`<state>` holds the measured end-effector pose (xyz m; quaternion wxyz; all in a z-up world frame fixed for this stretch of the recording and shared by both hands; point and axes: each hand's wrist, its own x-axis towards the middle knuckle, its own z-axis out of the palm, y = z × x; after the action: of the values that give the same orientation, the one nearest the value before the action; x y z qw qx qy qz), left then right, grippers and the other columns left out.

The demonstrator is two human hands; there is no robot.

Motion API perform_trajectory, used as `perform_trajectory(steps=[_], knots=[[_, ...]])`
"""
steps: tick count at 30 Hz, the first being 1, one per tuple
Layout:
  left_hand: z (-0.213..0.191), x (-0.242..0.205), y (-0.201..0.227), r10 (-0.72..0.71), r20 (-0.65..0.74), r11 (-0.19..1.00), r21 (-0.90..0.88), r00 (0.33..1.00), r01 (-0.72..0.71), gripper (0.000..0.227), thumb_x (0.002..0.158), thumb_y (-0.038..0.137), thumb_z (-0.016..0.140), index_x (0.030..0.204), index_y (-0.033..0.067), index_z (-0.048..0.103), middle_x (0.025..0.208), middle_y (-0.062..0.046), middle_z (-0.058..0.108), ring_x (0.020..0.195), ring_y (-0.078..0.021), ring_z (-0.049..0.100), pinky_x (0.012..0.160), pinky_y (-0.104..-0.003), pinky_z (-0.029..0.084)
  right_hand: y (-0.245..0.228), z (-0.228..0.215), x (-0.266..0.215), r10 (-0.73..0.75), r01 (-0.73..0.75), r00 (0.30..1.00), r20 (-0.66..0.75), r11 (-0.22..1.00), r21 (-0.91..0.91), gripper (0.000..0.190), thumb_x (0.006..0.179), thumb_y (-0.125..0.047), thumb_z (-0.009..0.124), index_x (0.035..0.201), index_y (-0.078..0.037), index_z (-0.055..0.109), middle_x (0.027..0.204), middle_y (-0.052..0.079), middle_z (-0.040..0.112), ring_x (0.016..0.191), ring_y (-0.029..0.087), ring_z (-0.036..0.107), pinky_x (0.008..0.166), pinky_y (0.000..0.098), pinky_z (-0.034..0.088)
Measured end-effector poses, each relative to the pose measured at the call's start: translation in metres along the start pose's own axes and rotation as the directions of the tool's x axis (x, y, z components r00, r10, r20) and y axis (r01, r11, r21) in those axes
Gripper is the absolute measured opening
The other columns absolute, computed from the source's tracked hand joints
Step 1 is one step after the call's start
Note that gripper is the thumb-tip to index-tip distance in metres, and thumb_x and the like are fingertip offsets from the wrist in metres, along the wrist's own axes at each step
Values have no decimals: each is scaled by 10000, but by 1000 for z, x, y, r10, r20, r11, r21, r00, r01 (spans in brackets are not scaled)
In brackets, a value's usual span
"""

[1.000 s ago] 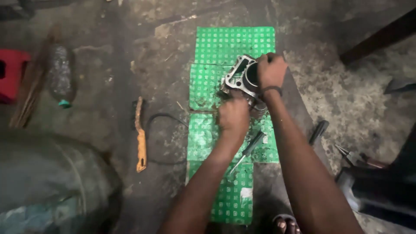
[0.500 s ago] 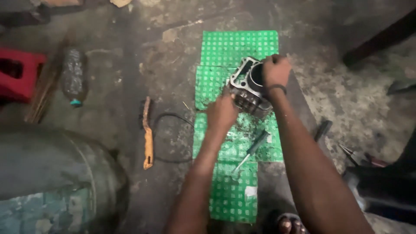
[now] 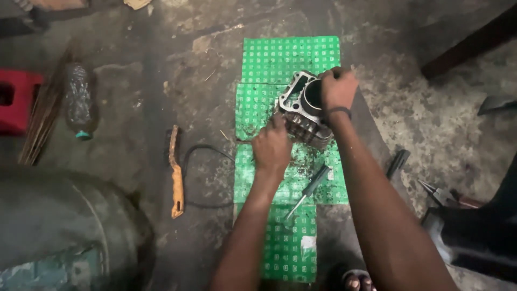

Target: The recorder is disassembling and inspecting internal engine components on a protective mat.

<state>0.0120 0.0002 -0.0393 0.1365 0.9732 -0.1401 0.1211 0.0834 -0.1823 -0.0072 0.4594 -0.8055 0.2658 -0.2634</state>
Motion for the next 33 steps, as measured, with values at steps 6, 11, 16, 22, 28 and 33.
perform_trajectory(steps=[6, 11, 16, 22, 28, 33], knots=[[-16, 1, -1, 29, 23, 994, -106, 999, -26, 387, 837, 43, 662, 1215, -26, 610, 915, -222, 753, 731, -350, 764, 604, -462, 609, -1, 0, 0, -88, 87, 995, -51, 996, -17, 271, 827, -201, 647, 924, 18, 774, 842, 287, 713, 801, 368, 738, 797, 427, 566], [-17, 0, 5, 28, -2, 995, -92, 1000, -28, 411, 804, 52, 678, 1199, -31, 600, 903, -223, 748, 753, -359, 761, 608, -468, 611, -6, -3, -3, -77, 77, 997, -16, 996, 34, 259, 826, -203, 637, 888, 6, 778, 821, 273, 722, 783, 365, 751, 801, 423, 571], [-26, 1, 22, -31, 132, 996, -79, 991, 42, 571, 802, 84, 682, 1334, -55, 527, 876, -226, 743, 725, -363, 757, 607, -485, 606, 30, 9, 8, -214, 212, 961, -177, 977, -28, 266, 801, -205, 687, 908, 26, 766, 847, 282, 726, 806, 419, 725, 766, 451, 550], [9, -12, 17, -23, 71, 996, -90, 997, 29, 332, 851, 171, 704, 1120, 1, 610, 903, -209, 744, 870, -410, 734, 759, -533, 582, 3, -2, -5, -179, 179, 984, -3, 984, 22, 266, 878, -197, 595, 920, -1, 771, 852, 272, 715, 829, 407, 738, 803, 460, 557], [8, 15, 13, -240, 258, 814, -471, 936, 339, 309, 832, 246, 699, 1044, 20, 694, 1063, -257, 731, 1006, -457, 708, 858, -526, 568, 13, 4, -1, -150, 148, 987, -54, 988, -52, 270, 878, -215, 597, 933, -23, 779, 853, 281, 706, 841, 417, 727, 786, 477, 550], [-26, 19, 14, -214, 346, 764, -524, 913, 378, 385, 792, 278, 716, 1083, 31, 674, 1079, -283, 681, 973, -519, 663, 810, -568, 537, 40, 15, 7, -221, 220, 972, -77, 975, -19, 266, 905, -206, 587, 938, -21, 775, 908, 253, 726, 879, 421, 710, 807, 488, 534]])
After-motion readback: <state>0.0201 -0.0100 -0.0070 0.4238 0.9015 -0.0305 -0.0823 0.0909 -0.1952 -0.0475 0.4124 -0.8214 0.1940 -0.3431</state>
